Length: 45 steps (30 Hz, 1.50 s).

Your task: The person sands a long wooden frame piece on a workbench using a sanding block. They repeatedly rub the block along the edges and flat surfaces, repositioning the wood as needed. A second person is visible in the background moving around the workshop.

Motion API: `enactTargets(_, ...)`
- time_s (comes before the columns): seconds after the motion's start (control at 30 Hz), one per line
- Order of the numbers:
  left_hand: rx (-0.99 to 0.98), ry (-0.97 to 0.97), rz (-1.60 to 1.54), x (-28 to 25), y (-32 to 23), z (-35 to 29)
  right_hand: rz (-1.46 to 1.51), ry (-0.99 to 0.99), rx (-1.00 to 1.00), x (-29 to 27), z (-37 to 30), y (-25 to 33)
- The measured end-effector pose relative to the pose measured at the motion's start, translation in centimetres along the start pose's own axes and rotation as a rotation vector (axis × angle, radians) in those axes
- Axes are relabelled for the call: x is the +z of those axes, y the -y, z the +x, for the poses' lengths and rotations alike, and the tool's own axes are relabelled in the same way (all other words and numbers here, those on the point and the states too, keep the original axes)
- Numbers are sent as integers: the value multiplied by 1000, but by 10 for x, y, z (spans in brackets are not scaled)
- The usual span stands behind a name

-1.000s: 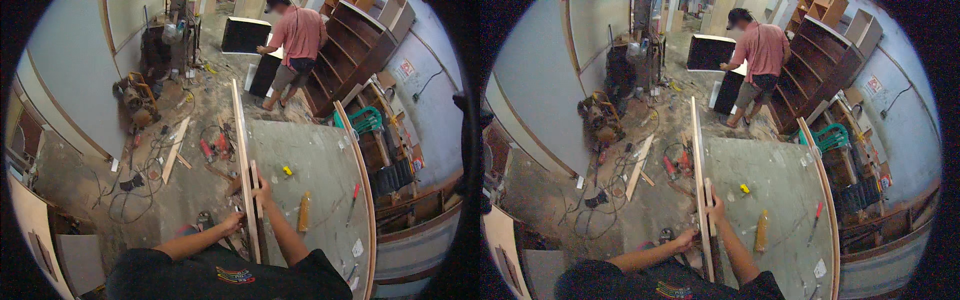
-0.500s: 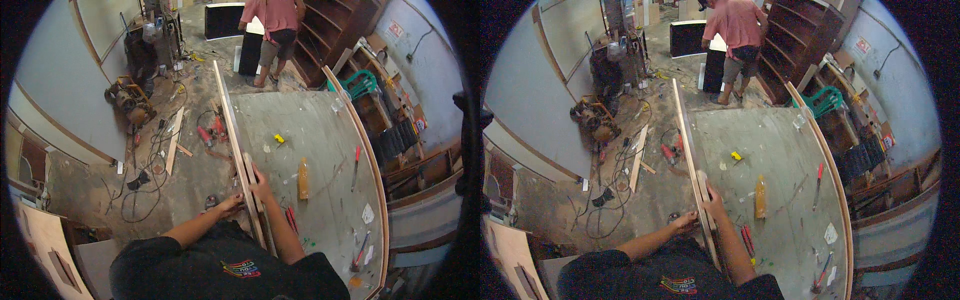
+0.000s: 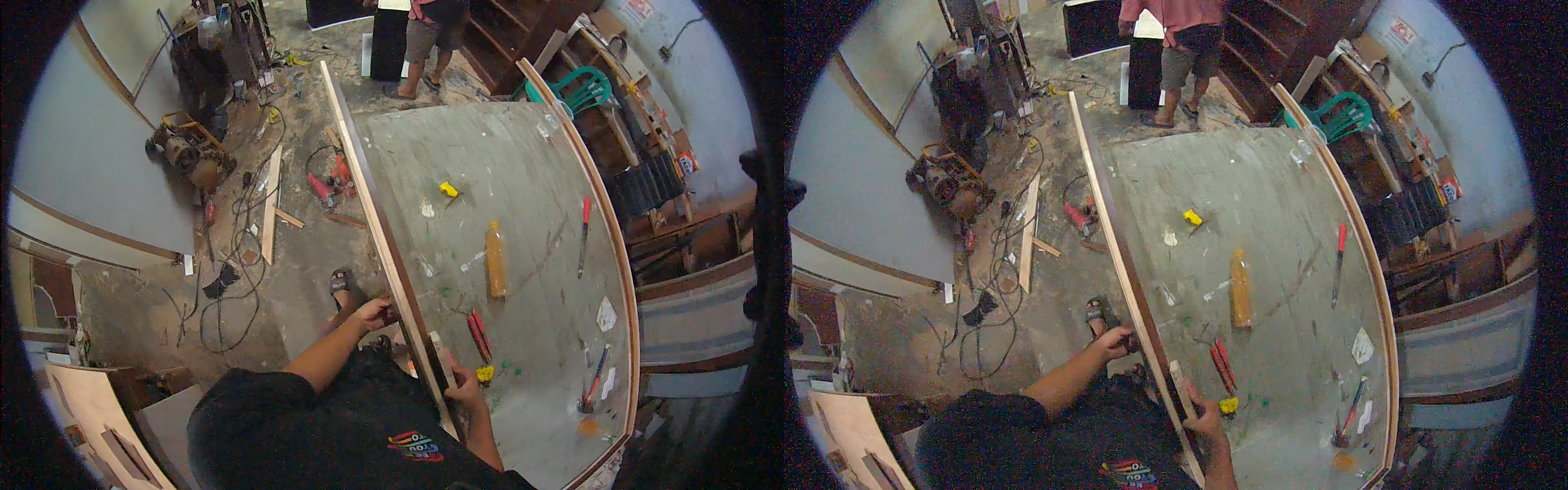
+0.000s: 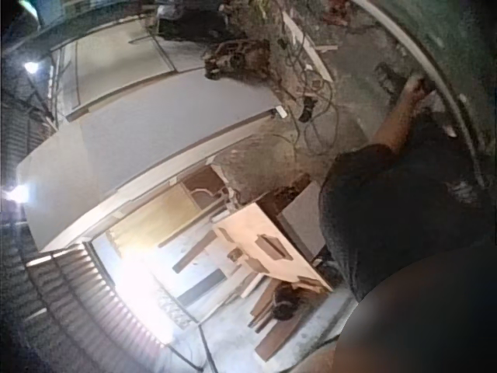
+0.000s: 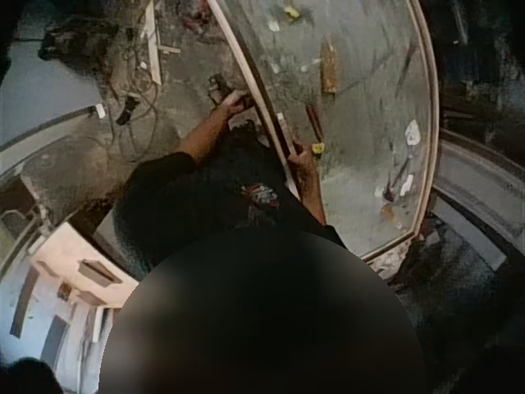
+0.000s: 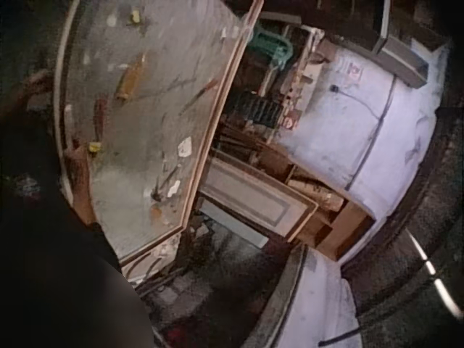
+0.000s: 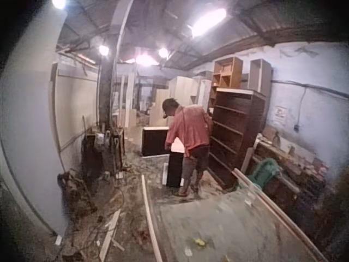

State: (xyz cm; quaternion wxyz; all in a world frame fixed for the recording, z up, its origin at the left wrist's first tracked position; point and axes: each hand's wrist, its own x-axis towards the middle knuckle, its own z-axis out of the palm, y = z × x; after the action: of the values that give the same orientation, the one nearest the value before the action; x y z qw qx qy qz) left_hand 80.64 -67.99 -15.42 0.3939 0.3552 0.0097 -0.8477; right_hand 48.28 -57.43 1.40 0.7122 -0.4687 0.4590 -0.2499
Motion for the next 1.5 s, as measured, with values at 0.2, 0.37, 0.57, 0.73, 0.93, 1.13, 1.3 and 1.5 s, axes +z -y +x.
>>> enactTargets(0.2, -22, 347, 709, -50, -1, 27, -142, -16, -48, 31, 109, 54)
enactTargets(0.37, -144, 410, 553, -65, 1, 52, -519, -86, -285, 81, 271, 118)
enactTargets(0.57, 84, 906, 815, -57, -33, 45, -233, 9, -243, 112, 487, 208)
enactTargets(0.73, -130, 772, 1159, -31, -44, 44, -127, 22, -150, 124, 597, 248)
enactTargets(0.93, 30, 821, 1189, -35, -38, 36, -35, 50, -119, 108, 558, 229)
enactTargets(1.13, -78, 641, 953, -35, -29, 34, -173, 0, -50, 79, 437, 182)
enactTargets(1.3, 13, 474, 783, -34, -20, 35, -97, 17, 4, 57, 314, 137)
enactTargets(1.5, 56, 208, 383, -7, -20, 26, -38, 74, -1, 35, 175, 83)
